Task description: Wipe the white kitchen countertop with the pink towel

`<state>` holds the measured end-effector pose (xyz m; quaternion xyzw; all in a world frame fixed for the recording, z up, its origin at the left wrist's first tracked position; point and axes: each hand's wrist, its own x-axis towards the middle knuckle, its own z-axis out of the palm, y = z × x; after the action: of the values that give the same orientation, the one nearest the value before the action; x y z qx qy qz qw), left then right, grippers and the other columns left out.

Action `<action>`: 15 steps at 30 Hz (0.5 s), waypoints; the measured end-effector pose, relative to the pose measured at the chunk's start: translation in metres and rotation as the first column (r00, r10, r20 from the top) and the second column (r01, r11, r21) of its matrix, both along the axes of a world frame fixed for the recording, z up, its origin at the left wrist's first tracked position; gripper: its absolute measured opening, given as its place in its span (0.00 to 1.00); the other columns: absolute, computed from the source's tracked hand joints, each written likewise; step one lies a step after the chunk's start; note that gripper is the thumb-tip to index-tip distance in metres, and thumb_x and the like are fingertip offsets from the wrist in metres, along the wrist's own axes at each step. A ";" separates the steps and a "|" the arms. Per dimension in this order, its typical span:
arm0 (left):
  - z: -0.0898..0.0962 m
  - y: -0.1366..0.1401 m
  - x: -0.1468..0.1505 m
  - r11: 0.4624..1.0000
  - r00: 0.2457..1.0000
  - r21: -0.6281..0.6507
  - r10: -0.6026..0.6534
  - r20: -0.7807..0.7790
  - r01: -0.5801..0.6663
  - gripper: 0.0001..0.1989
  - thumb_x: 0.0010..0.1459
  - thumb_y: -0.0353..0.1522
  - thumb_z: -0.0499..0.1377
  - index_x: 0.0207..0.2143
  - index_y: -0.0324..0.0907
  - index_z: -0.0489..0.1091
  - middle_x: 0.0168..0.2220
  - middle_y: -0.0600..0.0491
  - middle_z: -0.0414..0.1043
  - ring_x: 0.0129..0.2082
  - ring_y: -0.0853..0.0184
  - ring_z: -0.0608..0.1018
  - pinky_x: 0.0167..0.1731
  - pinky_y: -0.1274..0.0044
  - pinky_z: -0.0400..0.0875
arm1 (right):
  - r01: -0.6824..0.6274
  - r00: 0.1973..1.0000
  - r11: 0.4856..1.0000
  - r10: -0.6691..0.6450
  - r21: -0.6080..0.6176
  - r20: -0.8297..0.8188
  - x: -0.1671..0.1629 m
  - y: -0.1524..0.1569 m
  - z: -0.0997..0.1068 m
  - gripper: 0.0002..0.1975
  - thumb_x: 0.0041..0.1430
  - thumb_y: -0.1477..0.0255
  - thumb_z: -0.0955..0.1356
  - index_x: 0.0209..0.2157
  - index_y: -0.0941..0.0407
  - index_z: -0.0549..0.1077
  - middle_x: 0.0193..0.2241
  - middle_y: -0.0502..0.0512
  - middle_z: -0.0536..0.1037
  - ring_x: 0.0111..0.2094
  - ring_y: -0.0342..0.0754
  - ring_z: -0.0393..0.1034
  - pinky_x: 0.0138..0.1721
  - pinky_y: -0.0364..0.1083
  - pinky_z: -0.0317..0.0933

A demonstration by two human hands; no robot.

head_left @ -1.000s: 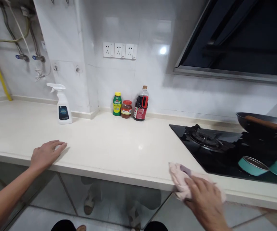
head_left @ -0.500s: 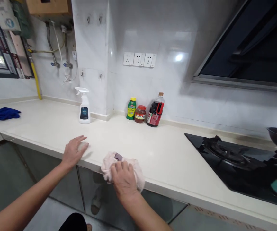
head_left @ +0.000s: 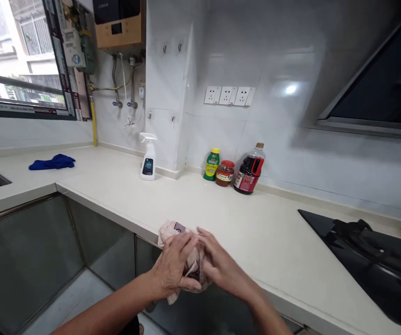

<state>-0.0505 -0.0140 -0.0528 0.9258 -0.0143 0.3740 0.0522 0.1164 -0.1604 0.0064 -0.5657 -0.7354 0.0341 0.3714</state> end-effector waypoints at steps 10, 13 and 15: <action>0.004 -0.068 0.052 0.926 0.913 0.065 0.378 -0.153 -0.372 0.40 0.43 0.56 0.69 0.53 0.44 0.70 0.51 0.39 0.71 0.55 0.42 0.68 0.53 0.49 0.61 | 0.646 0.714 0.742 -0.670 0.179 0.204 0.126 -0.068 -0.059 0.24 0.72 0.57 0.56 0.53 0.57 0.72 0.54 0.68 0.71 0.56 0.66 0.65 0.56 0.69 0.63; 0.003 -0.089 0.070 0.933 0.935 0.180 0.333 -0.119 -0.310 0.38 0.48 0.55 0.66 0.57 0.45 0.68 0.51 0.40 0.72 0.51 0.45 0.70 0.49 0.52 0.61 | 0.607 0.765 0.782 -0.624 0.145 0.161 0.142 -0.068 -0.085 0.24 0.73 0.55 0.55 0.51 0.56 0.72 0.53 0.66 0.72 0.57 0.64 0.65 0.58 0.68 0.62; -0.002 -0.095 0.078 0.927 0.951 0.259 0.299 -0.073 -0.272 0.37 0.49 0.52 0.67 0.57 0.45 0.68 0.49 0.41 0.72 0.47 0.49 0.71 0.44 0.56 0.63 | 0.590 0.781 0.793 -0.608 0.149 0.140 0.149 -0.070 -0.093 0.24 0.73 0.55 0.55 0.51 0.56 0.72 0.52 0.65 0.73 0.56 0.64 0.66 0.58 0.69 0.62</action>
<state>0.0270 -0.1088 -0.0549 0.9366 0.0774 0.3209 -0.1173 0.2656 -0.2299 -0.0868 -0.7520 -0.5486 -0.1730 0.3218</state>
